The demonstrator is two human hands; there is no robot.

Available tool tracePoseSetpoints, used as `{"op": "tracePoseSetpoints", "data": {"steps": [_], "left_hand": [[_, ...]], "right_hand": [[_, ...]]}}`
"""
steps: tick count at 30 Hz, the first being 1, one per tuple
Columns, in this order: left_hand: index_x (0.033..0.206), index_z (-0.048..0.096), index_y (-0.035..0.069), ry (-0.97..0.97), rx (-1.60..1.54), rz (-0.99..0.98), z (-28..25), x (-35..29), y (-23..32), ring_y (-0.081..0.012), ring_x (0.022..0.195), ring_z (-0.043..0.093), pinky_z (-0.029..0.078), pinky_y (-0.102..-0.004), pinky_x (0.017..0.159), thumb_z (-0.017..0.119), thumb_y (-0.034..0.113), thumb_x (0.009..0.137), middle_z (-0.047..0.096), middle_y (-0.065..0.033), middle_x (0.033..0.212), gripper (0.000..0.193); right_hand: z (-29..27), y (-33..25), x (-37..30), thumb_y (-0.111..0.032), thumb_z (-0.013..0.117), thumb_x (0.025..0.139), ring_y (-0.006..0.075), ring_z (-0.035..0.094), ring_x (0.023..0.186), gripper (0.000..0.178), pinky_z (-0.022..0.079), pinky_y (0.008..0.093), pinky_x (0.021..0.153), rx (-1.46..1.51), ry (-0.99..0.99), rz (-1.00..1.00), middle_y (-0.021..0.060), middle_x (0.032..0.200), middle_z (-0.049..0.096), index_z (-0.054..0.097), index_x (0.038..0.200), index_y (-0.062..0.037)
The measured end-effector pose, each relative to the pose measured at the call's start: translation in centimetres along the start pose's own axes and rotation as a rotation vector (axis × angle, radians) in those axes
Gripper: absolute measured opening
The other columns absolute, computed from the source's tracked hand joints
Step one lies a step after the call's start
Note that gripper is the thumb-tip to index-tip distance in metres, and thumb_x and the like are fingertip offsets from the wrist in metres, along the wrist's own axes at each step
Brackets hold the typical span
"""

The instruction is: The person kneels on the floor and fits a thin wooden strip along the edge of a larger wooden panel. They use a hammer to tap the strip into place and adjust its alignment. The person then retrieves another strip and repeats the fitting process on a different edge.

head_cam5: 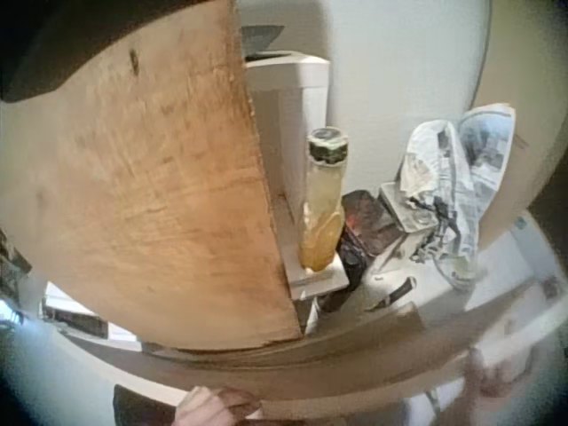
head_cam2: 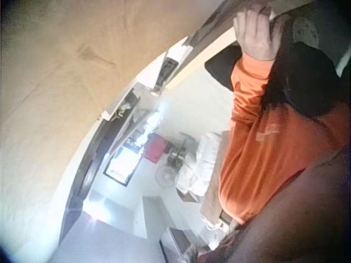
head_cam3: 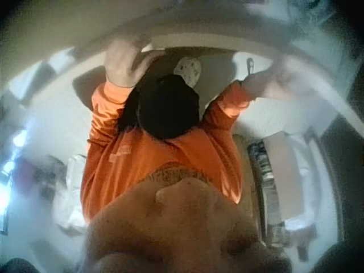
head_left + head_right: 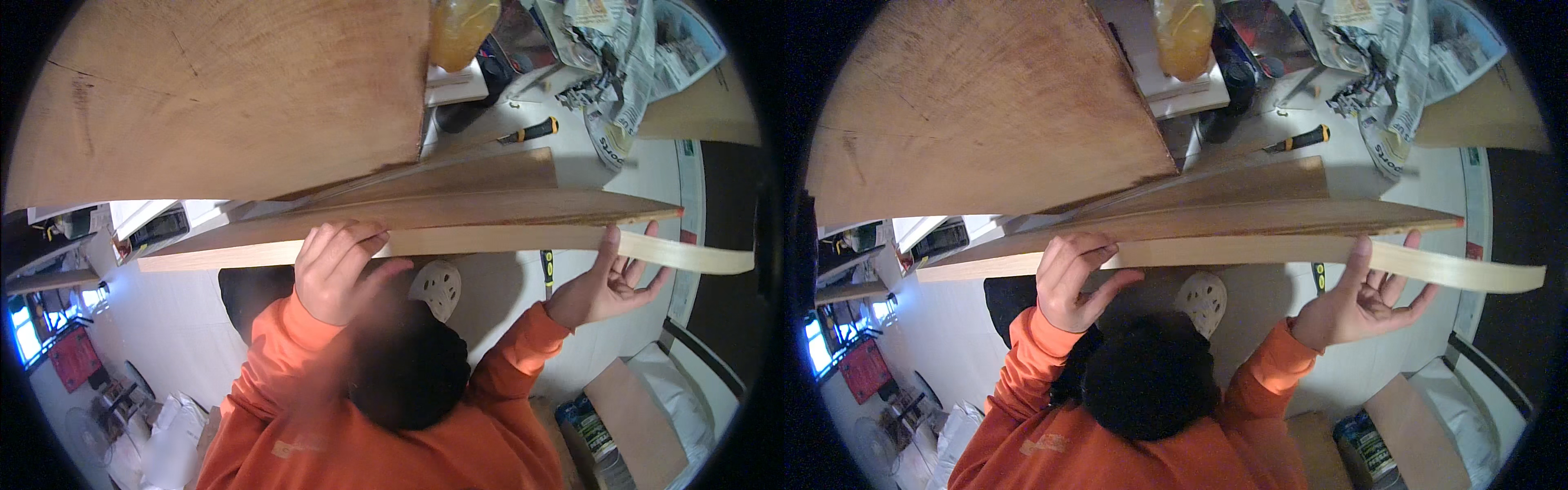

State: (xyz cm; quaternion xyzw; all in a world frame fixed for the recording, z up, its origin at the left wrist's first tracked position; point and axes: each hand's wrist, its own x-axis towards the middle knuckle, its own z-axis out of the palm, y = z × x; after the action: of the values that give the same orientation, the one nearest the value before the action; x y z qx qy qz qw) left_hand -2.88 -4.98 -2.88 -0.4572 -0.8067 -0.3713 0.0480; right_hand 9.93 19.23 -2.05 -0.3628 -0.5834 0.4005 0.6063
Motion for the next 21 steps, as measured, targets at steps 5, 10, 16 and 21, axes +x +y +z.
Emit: {"op": "tracePoseSetpoints", "data": {"steps": [5,10,16,21], "left_hand": [[0.099,0.073,0.006,0.001,0.085,-0.026,0.1,0.4,0.0,-0.0223,0.074,0.06,0.048,-0.0329,0.061,0.087,0.027,0.06,0.068,-0.0062,0.094,0.046],[0.101,0.076,0.009,-0.047,0.109,-0.05,0.2,0.6,0.0,-0.0193,0.07,0.057,0.047,-0.0319,0.06,0.087,0.028,0.059,0.067,-0.0022,0.088,0.048],[0.099,0.077,0.009,-0.034,0.11,-0.047,0.3,0.7,-0.1,-0.0188,0.07,0.056,0.045,-0.0314,0.059,0.087,0.028,0.057,0.065,-0.0005,0.084,0.047],[0.097,0.077,0.008,-0.016,0.063,-0.076,0.3,0.7,0.0,-0.0189,0.067,0.056,0.044,-0.0311,0.058,0.087,0.027,0.057,0.064,-0.0009,0.083,0.046]], "right_hand": [[-1.3,1.4,0.3,0.002,0.067,0.092,0.0258,0.064,0.107,0.056,0.057,0.0351,0.093,-0.027,-0.025,0.057,0.0283,0.131,0.057,0.037,0.139,0.0058],[-2.3,3.1,0.3,0.002,0.066,0.093,0.0261,0.065,0.102,0.053,0.056,0.0364,0.092,-0.095,0.056,0.122,0.024,0.116,0.061,0.037,0.137,0.0069],[-2.4,3.8,0.3,0.001,0.064,0.094,0.0275,0.066,0.099,0.049,0.059,0.0383,0.089,-0.141,0.051,0.077,0.0228,0.111,0.061,0.039,0.135,0.0075],[-2.1,3.4,0.3,-0.001,0.063,0.095,0.0299,0.069,0.091,0.048,0.061,0.0398,0.087,-0.116,0.011,0.078,0.022,0.108,0.062,0.038,0.135,0.0082]]}}
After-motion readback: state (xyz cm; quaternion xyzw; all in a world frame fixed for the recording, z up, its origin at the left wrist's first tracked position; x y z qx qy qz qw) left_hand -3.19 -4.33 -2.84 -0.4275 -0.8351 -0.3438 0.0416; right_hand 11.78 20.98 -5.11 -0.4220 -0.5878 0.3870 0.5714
